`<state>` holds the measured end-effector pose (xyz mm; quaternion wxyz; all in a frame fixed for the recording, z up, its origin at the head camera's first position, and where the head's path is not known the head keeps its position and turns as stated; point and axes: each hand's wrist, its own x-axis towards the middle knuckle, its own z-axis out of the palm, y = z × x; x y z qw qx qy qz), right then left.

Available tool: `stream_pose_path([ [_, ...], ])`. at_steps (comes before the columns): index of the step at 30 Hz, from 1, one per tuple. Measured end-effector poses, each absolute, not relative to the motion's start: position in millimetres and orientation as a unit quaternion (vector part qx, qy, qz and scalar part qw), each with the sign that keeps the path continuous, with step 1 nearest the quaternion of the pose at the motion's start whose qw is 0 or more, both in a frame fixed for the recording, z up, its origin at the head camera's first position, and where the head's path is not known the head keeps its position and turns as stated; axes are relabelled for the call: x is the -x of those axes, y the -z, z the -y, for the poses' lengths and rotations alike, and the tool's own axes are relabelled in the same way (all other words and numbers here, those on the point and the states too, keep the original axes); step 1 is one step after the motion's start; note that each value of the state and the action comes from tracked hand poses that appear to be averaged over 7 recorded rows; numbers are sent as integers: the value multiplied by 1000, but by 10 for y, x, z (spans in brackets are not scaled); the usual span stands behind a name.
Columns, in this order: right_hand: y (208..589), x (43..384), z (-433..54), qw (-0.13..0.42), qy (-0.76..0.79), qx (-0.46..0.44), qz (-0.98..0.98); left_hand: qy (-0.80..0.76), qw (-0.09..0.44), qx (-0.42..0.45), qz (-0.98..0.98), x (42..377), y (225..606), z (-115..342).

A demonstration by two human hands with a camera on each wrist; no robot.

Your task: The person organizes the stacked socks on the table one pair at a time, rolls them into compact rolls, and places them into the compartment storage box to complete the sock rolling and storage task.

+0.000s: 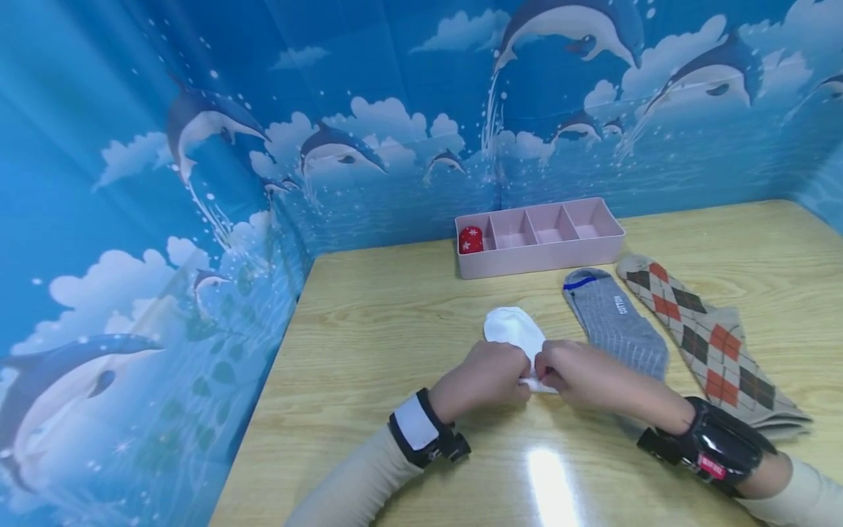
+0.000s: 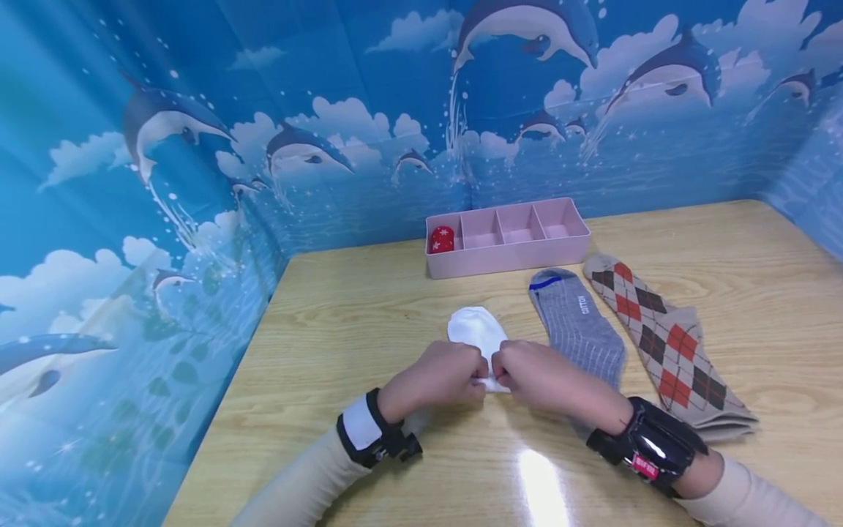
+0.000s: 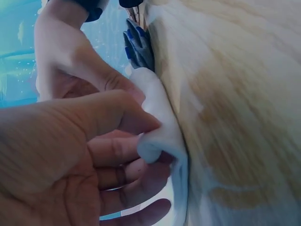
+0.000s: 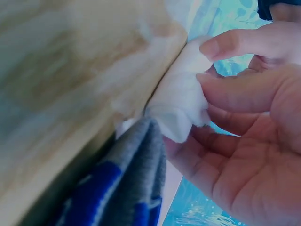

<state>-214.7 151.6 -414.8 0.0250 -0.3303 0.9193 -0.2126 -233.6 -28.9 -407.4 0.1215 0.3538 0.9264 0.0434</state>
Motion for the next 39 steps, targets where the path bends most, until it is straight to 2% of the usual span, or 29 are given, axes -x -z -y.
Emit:
stream_pose_path([
  [6, 4174, 2141, -1519, 37, 180, 355, -917, -67, 166, -374, -910, 2349, 4066, 299],
  [14, 4133, 2160, -1529, 29, 218, 375, -900, -92, 202, -317, -922, 2337, 4018, 286],
  [30, 4070, 2159, -1536, 76, 232, 401, -883, -99, 170, -277, -940, 2346, 3955, 265],
  [39, 4035, 2213, -1492, 103, 249, 377, -886, -89, 132, -286, -945, 2333, 3963, 285],
])
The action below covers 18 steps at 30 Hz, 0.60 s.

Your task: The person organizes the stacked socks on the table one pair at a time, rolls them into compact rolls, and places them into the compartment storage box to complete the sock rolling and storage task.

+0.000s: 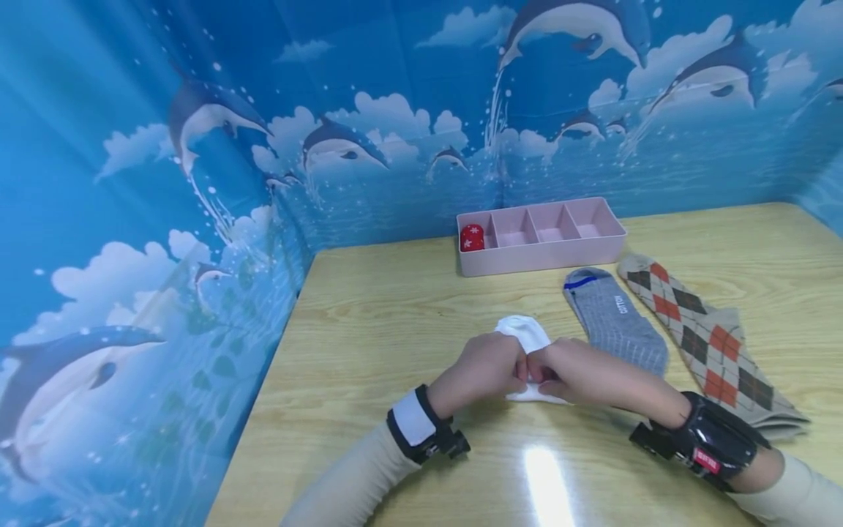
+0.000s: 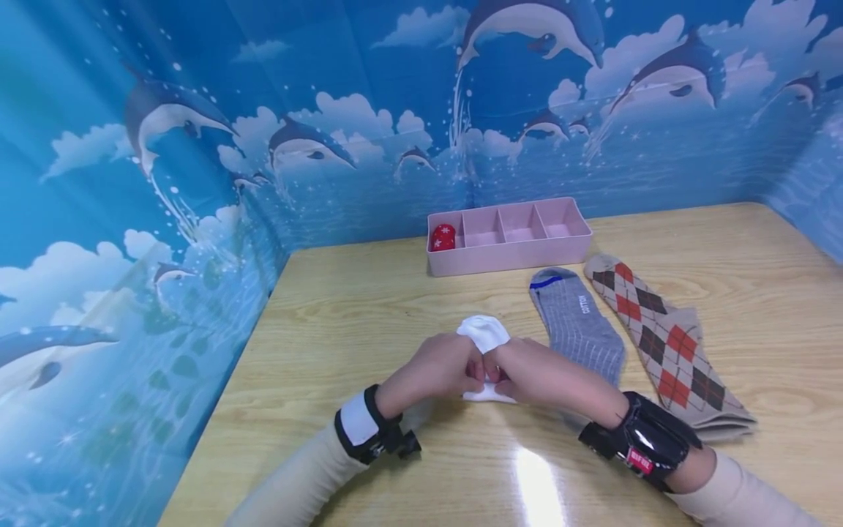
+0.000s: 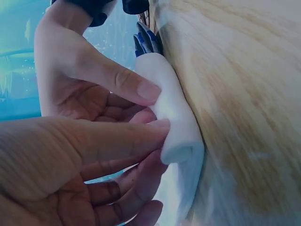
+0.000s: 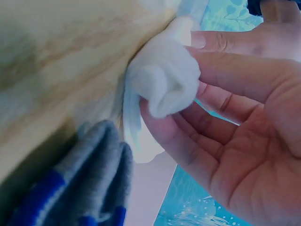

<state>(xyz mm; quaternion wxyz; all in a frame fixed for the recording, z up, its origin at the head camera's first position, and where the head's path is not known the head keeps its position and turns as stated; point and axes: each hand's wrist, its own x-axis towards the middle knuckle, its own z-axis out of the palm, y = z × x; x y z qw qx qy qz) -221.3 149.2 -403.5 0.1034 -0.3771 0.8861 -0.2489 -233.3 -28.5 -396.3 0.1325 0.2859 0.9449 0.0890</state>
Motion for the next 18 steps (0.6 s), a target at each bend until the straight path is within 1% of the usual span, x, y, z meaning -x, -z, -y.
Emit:
stream_pose_path([
  [5, 4045, 2213, -1476, 82, 247, 374, -890, -57, 105, -314, -942, 2299, 3980, 271],
  [7, 4051, 2204, -1465, 67, 238, 373, -894, -52, 108, -314, -942, 2282, 3982, 264],
  [12, 4050, 2127, -1439, -9, 179, 377, -909, -64, 122, -311, -940, 2266, 3996, 259],
  [14, 4045, 2099, -1432, -33, 157, 382, -910, -67, 118, -314, -940, 2273, 4006, 263],
  [18, 4039, 2077, -1435, -29, 146, 390, -908, -67, 116, -309, -942, 2286, 4004, 272],
])
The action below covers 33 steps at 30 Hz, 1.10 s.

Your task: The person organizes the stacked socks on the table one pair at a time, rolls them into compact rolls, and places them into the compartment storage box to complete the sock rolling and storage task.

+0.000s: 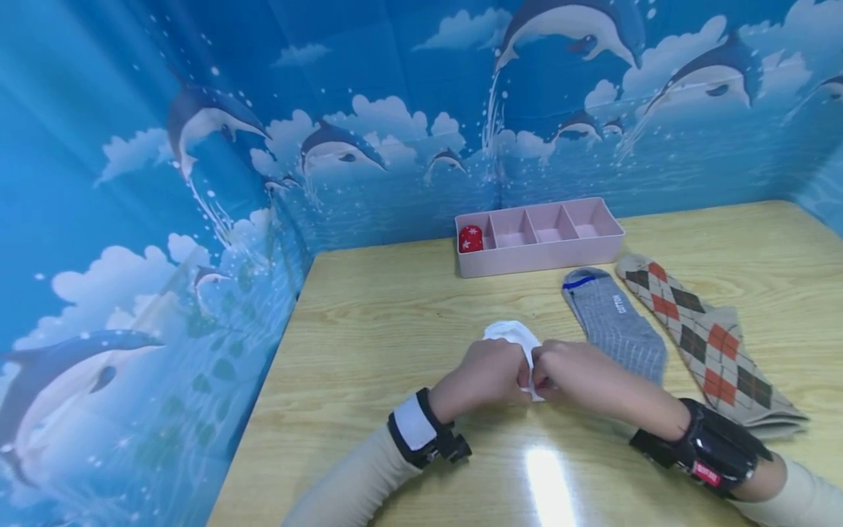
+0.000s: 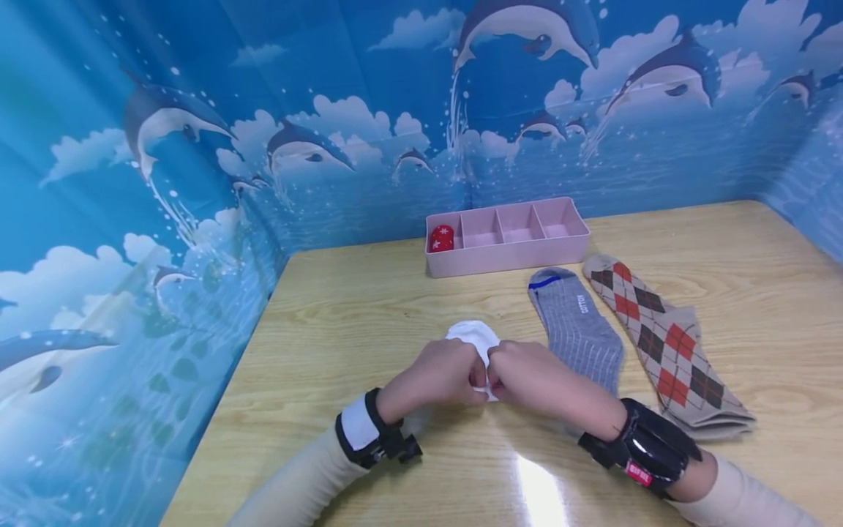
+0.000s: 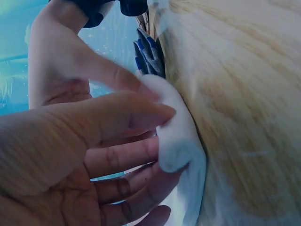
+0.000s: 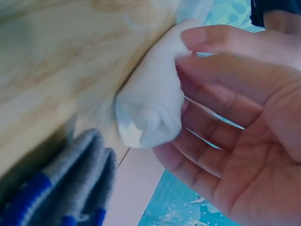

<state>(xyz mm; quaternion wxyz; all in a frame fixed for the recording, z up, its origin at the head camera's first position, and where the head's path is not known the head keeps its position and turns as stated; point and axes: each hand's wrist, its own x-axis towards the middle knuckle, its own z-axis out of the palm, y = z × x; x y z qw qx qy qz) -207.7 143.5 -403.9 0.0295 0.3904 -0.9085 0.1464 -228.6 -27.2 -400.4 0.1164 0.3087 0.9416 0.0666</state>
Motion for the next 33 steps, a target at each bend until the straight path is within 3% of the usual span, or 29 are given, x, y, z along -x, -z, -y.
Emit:
stream_pose_path([
  [17, 4062, 2150, -1476, -50, -229, -427, 873, -64, 137, -293, -944, 2308, 4033, 269],
  [33, 4130, 2191, -1553, -43, -233, -439, 867, -72, 116, -296, -945, 2255, 4038, 274],
])
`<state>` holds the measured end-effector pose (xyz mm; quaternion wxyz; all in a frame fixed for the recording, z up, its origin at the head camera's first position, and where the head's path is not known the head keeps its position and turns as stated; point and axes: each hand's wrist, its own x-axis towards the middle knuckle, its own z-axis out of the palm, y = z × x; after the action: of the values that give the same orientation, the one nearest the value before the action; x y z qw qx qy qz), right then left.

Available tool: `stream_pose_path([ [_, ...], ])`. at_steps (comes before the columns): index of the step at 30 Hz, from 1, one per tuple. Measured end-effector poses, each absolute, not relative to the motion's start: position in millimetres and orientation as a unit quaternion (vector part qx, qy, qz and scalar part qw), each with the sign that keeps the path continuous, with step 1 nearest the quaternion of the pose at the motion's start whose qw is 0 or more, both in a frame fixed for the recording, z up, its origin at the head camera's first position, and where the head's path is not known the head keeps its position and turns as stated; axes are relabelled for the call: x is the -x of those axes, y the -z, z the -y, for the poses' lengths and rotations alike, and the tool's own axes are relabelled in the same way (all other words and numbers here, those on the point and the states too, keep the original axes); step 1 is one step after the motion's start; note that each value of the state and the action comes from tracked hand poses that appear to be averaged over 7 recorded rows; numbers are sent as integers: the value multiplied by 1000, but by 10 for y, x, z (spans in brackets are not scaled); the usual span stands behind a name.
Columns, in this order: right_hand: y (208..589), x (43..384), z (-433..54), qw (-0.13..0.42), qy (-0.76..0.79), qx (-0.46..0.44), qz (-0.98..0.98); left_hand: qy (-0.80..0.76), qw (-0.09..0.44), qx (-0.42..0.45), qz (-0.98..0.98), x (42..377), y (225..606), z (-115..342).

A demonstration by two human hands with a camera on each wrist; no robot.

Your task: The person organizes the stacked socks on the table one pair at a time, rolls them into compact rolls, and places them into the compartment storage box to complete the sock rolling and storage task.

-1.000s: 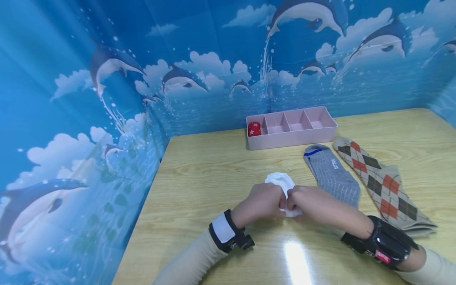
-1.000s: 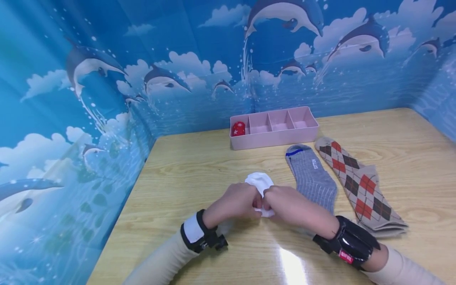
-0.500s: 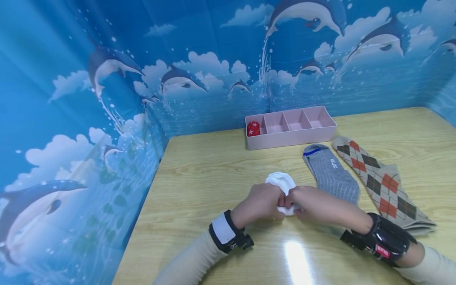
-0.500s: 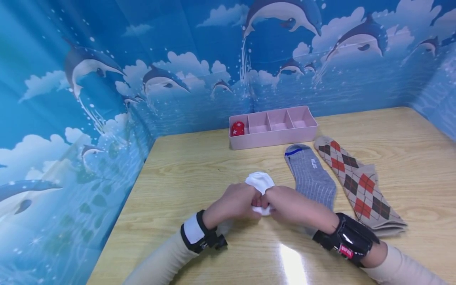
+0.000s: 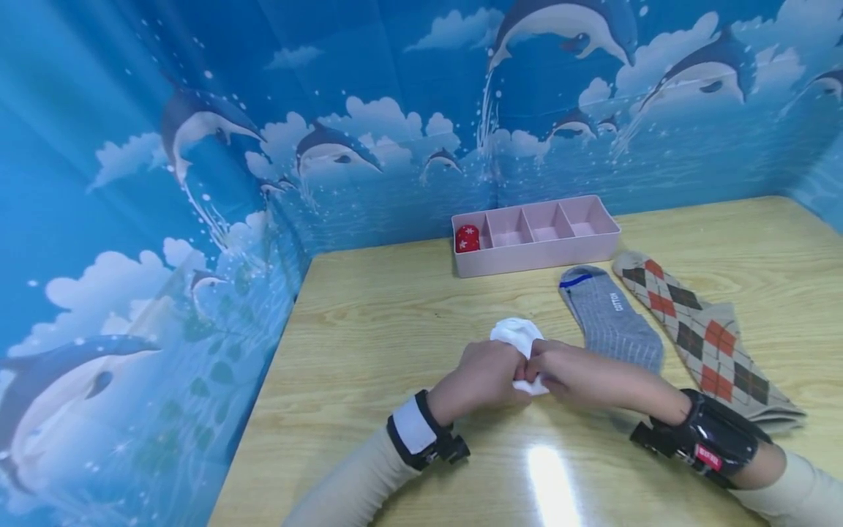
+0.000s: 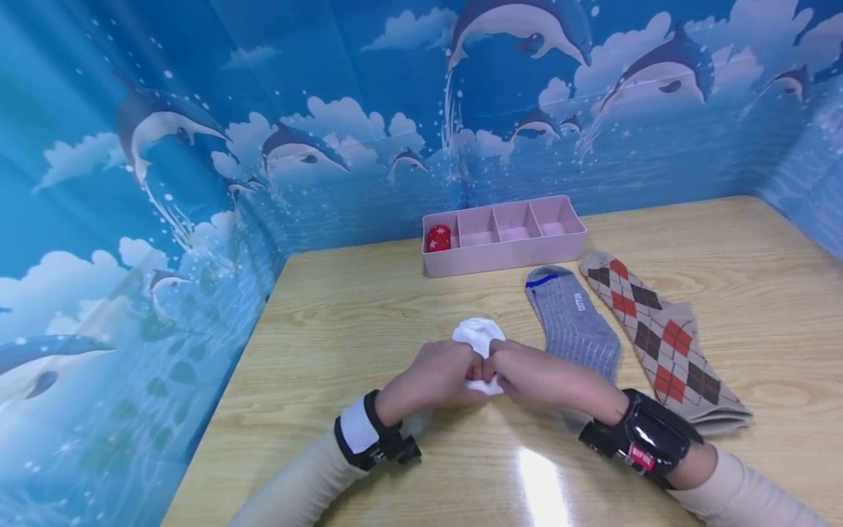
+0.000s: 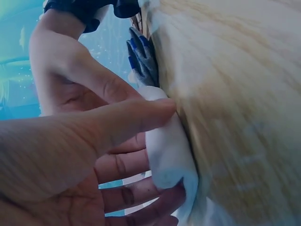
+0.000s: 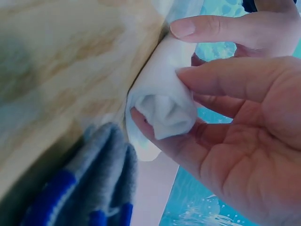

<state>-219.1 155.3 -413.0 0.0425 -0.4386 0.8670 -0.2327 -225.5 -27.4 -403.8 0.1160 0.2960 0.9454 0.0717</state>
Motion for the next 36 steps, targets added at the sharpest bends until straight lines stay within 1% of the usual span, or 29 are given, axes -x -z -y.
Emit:
stream_pose_path([
  [7, 4144, 2204, -1557, 44, 217, 422, -879, -76, 137, -281, -947, 2259, 4040, 280],
  [10, 4157, 2189, -1553, 49, 217, 403, -888, -82, 135, -283, -946, 2243, 4055, 282],
  [17, 4147, 2184, -1516, 70, 226, 342, -909, -66, 112, -282, -951, 2239, 4063, 266],
  [20, 4136, 2194, -1505, 56, 229, 333, -913, -56, 111, -283, -951, 2241, 4050, 258],
  [24, 4141, 2199, -1509, 16, 217, 346, -913, -59, 96, -290, -950, 2230, 4047, 270],
  [27, 4135, 2194, -1501, -9, 201, 356, -913, -63, 102, -286, -951, 2247, 4055, 278],
  [29, 4126, 2188, -1494, -22, 192, 365, -911, -65, 114, -283, -950, 2269, 4061, 278],
  [31, 4118, 2182, -1487, -29, 188, 376, -907, -71, 127, -278, -950, 2292, 4067, 276],
  [36, 4136, 2171, -1478, -22, 179, 388, -904, -88, 125, -269, -951, 2335, 4087, 279],
])
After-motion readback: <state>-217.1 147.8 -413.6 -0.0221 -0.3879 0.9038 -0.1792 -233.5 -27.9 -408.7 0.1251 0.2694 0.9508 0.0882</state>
